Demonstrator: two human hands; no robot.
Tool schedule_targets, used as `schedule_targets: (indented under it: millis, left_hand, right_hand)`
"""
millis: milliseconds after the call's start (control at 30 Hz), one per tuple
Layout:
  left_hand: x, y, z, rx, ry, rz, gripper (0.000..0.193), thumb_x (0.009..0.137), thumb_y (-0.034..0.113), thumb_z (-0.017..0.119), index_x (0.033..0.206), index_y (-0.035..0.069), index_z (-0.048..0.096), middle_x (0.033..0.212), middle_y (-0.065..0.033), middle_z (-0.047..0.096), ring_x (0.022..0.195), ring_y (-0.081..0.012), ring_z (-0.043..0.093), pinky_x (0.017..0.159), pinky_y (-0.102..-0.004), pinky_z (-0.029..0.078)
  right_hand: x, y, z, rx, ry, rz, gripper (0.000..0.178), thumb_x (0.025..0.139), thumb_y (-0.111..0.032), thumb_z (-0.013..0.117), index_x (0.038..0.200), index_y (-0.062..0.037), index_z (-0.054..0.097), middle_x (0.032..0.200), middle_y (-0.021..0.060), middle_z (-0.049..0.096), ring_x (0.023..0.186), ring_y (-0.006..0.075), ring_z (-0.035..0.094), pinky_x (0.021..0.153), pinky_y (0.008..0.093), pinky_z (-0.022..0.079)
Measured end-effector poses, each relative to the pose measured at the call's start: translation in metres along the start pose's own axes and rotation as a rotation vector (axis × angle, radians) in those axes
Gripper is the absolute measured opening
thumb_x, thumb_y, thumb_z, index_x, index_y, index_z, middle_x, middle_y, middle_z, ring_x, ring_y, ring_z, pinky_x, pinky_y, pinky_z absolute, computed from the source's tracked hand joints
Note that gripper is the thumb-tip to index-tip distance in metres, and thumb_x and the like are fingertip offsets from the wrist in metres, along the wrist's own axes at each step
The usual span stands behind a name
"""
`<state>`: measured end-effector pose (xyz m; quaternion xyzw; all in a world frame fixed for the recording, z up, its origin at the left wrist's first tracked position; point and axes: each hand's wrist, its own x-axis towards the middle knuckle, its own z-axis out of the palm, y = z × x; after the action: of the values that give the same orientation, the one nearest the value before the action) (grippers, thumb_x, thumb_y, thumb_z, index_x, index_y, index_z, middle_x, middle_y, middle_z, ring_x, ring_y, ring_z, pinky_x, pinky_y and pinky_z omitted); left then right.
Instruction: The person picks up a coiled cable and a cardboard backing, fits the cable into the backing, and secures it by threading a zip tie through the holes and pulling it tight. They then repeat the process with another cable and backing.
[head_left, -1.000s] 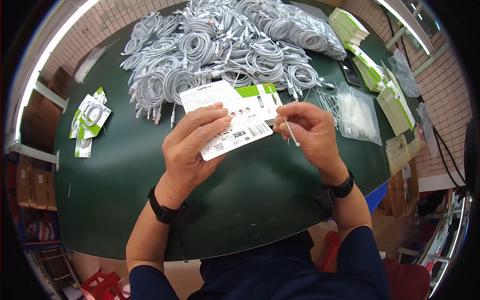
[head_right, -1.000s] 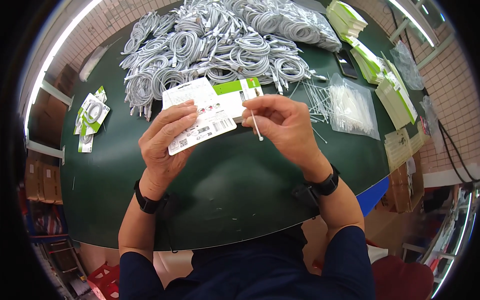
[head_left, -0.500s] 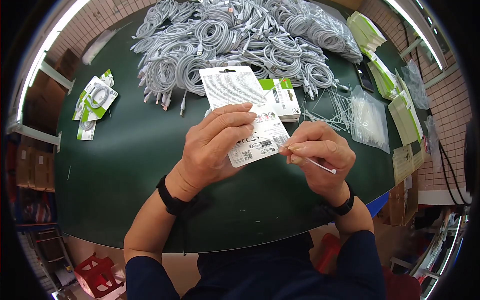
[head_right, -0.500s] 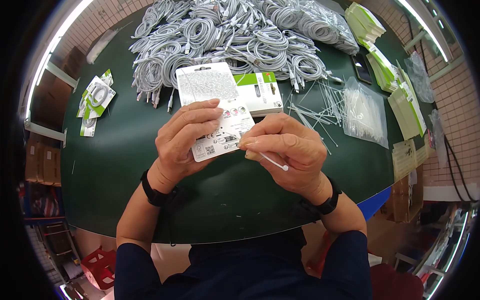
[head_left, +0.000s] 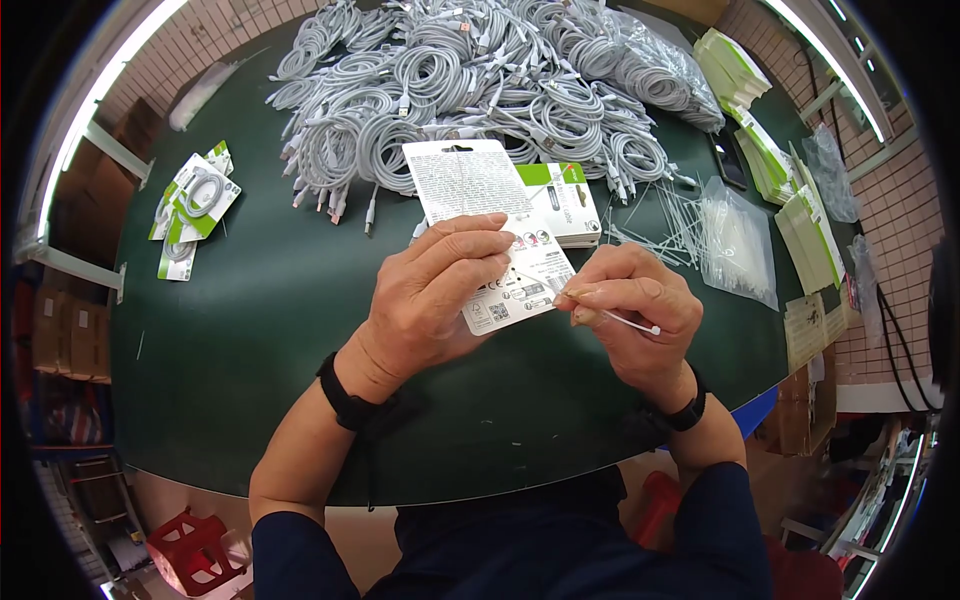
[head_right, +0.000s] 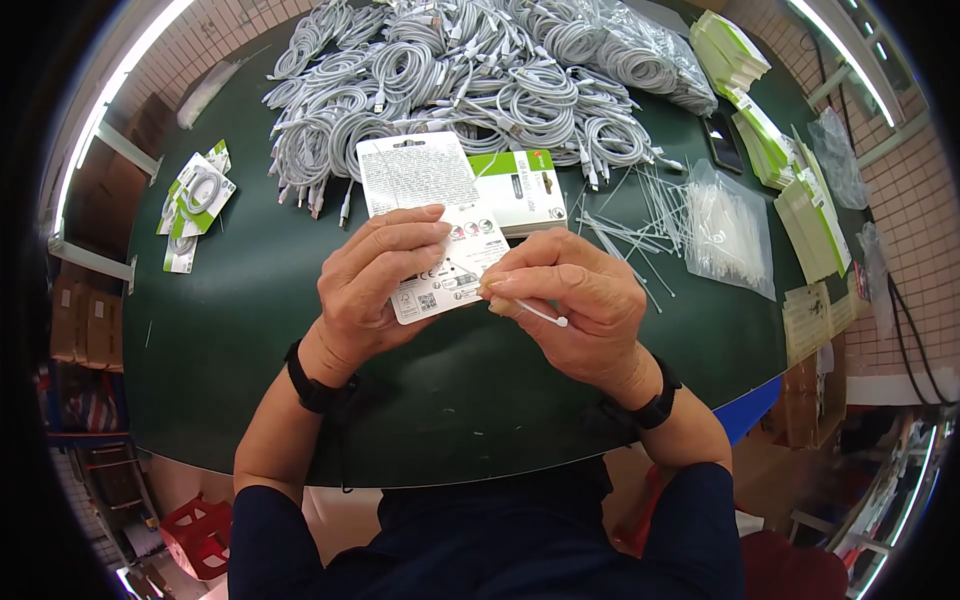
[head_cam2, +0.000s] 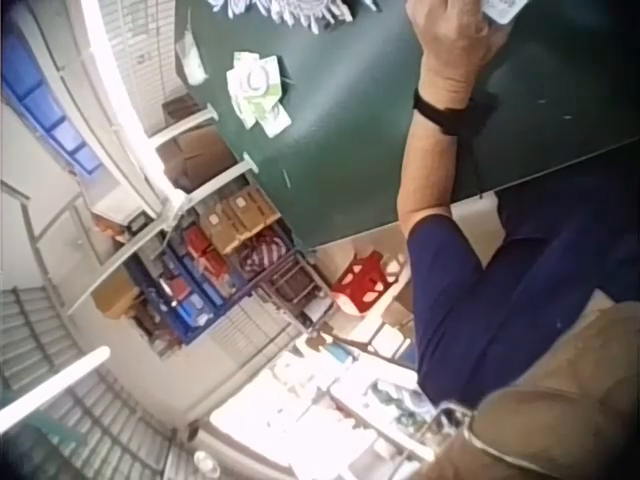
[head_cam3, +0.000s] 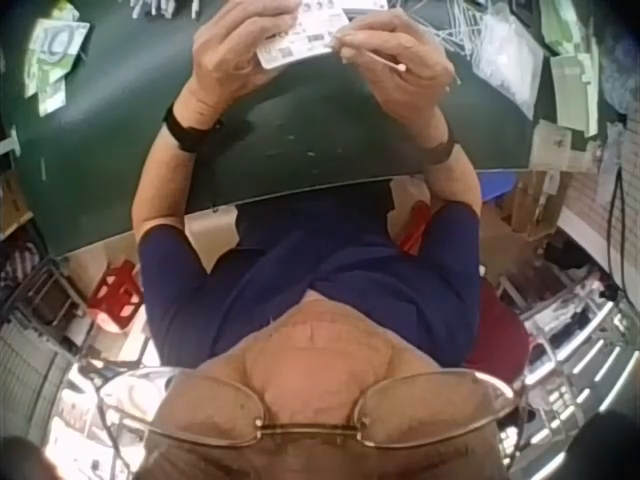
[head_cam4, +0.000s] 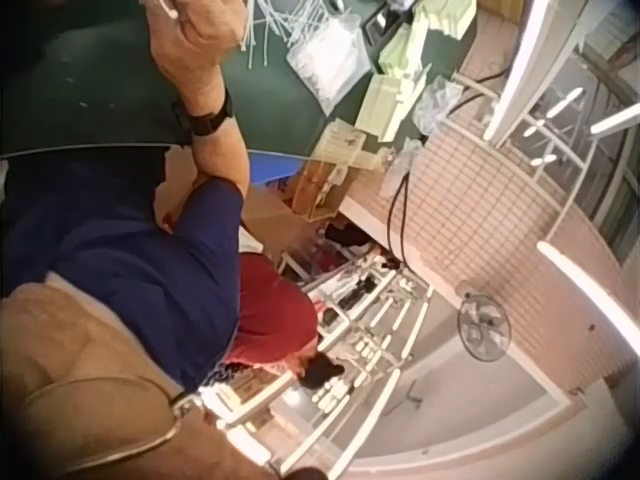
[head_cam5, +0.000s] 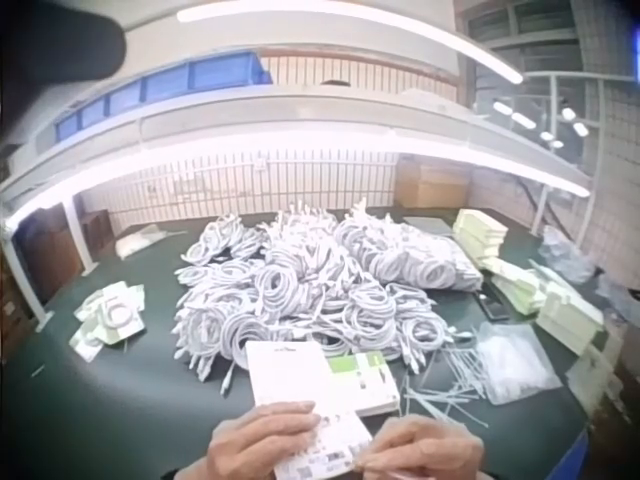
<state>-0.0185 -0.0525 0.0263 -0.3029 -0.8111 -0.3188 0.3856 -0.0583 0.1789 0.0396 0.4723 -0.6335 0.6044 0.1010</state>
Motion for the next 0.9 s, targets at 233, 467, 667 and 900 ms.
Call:
schedule_targets:
  millis: [233, 467, 667, 900]
  left_hand:
    - [0.001, 0.0, 0.001, -0.007, 0.002, 0.001, 0.035, 0.067, 0.006, 0.089, 0.093, 0.002, 0.066, 0.106, -0.0114, 0.073, 0.106, -0.0318, 0.073, 0.084, -0.0378, 0.062]
    - [0.0, 0.001, 0.001, -0.003, -0.013, 0.002, 0.035, 0.067, 0.006, 0.088, 0.094, 0.001, 0.066, 0.106, -0.0114, 0.072, 0.105, -0.0318, 0.073, 0.083, -0.0373, 0.062]
    - [0.002, 0.015, 0.002, 0.012, -0.04, 0.008, 0.034, 0.069, 0.007, 0.087, 0.096, 0.0, 0.067, 0.105, -0.0126, 0.073, 0.103, -0.0322, 0.074, 0.082, -0.0375, 0.062]
    - [0.011, 0.05, -0.003, 0.07, -0.098, 0.026, 0.028, 0.075, 0.007, 0.085, 0.097, 0.002, 0.069, 0.1, -0.0123, 0.074, 0.096, -0.0317, 0.075, 0.078, -0.0371, 0.061]
  right_hand:
    - [-0.001, 0.002, 0.001, -0.01, -0.009, 0.019, 0.025, 0.08, 0.009, 0.08, 0.101, -0.0028, 0.074, 0.094, 0.0158, 0.071, 0.081, 0.0207, 0.07, 0.067, 0.0283, 0.056]
    - [0.005, 0.005, 0.0, -0.068, -0.081, -0.057, 0.03, 0.077, 0.009, 0.081, 0.102, -0.0059, 0.076, 0.094, 0.0126, 0.073, 0.081, 0.0211, 0.069, 0.069, 0.0291, 0.053]
    - [0.005, 0.005, -0.004, -0.1, -0.134, 0.026, 0.029, 0.076, 0.008, 0.082, 0.101, -0.0057, 0.077, 0.091, 0.0108, 0.073, 0.081, 0.0187, 0.068, 0.069, 0.0281, 0.052]
    - [0.012, -0.004, -0.025, 0.16, -0.197, 0.322, 0.022, 0.078, 0.006, 0.081, 0.098, -0.004, 0.079, 0.091, 0.0101, 0.074, 0.083, 0.0164, 0.068, 0.072, 0.0267, 0.053]
